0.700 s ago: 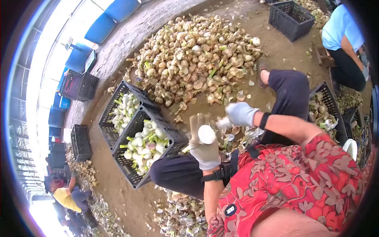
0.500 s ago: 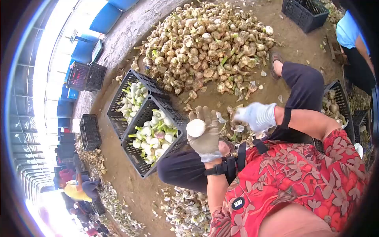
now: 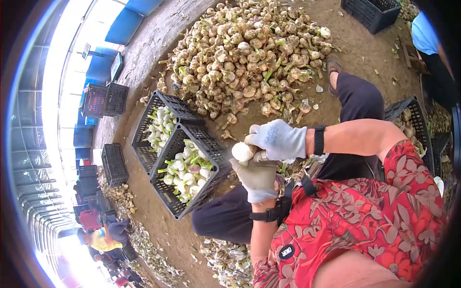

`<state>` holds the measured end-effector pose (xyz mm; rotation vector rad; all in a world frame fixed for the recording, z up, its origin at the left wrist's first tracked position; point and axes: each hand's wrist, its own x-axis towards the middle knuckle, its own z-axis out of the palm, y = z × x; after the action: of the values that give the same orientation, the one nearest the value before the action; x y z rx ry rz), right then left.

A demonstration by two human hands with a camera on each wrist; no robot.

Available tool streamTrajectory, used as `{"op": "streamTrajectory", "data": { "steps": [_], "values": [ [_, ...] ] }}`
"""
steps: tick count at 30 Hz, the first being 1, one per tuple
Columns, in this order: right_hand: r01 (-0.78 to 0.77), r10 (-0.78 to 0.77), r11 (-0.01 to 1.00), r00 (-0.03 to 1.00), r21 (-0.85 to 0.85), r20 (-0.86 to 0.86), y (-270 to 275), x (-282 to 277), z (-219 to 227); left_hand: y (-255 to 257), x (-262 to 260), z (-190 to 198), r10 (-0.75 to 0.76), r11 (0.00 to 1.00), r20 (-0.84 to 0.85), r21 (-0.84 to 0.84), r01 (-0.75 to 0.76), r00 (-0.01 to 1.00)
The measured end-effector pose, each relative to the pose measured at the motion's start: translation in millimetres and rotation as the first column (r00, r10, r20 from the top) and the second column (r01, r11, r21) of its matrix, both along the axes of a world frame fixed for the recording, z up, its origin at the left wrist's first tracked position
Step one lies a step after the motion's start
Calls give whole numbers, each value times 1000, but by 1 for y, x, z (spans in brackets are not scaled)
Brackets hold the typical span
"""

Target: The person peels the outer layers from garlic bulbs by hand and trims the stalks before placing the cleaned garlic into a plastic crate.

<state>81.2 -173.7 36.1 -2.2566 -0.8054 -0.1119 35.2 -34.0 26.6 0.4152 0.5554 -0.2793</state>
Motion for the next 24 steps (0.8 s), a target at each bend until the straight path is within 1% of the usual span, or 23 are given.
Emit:
{"op": "streamTrajectory", "data": {
  "steps": [1, 4, 5, 7, 8, 9, 10, 11, 12, 13, 14, 15, 16, 18, 19, 22, 24],
  "values": [
    [11, -12, 1000, 998, -14, -61, -1, 2, -2, -6, 1, 6, 9, 998, -1, 58, -9, 1000],
    [18, -1, 994, 988, 110, -154, -2, 9, -2, -21, 8, 11, 89, 961, -3, 261, -85, 996],
    [43, -18, 992, 979, 119, -205, -4, 12, 0, -22, 6, 8, 68, 924, 64, 373, -87, 996],
    [50, 14, 977, 955, 206, -297, -3, 14, -3, -17, 1, -2, 6, 813, 199, 570, -121, 980],
    [54, 35, 966, 941, 251, -337, -3, 17, -4, -14, 2, -4, -11, 803, 225, 582, -125, 974],
    [99, 98, 948, 815, 303, -571, -5, 17, 9, -11, 2, -7, -28, 794, 247, 594, -129, 969],
    [114, 115, 939, 784, 323, -610, -3, 17, 8, -9, 0, -8, -41, 784, 266, 606, -134, 963],
    [130, 133, 931, 751, 342, -647, -1, 17, 5, -10, -2, -9, -22, 764, 300, 620, -177, 954],
    [148, 151, 921, 716, 360, -682, 0, 18, 2, -15, -3, -5, 35, 712, 316, 658, -245, 948],
    [142, 142, 921, 747, 364, -650, 3, 16, -1, -23, -3, 2, 89, 653, 333, 692, -308, 939],
    [126, 147, 929, 738, 348, -659, 2, 15, 0, -28, -3, 6, 142, 589, 354, 721, -366, 925],
    [109, 151, 937, 729, 331, -667, 1, 15, 3, -21, -4, 3, 108, 579, 352, 738, -347, 930],
    [90, 155, 945, 722, 314, -674, 0, 15, 5, -21, -6, 0, 91, 535, 373, 764, -361, 924],
    [75, 133, 956, 751, 284, -647, 0, 12, 8, -22, -12, 0, 59, 436, 406, 811, -389, 912],
    [67, 123, 961, 765, 268, -633, 0, 11, 9, -18, -13, -6, 30, 369, 433, 833, -412, 901],
    [39, 74, 970, 891, 239, -449, 5, 10, -1, -18, -17, -8, -11, 339, 463, 835, -433, 886],
    [55, 36, 977, 910, 206, -413, 8, 9, -3, -23, -17, -5, -1, 278, 461, 853, -442, 887]
  ]
}}
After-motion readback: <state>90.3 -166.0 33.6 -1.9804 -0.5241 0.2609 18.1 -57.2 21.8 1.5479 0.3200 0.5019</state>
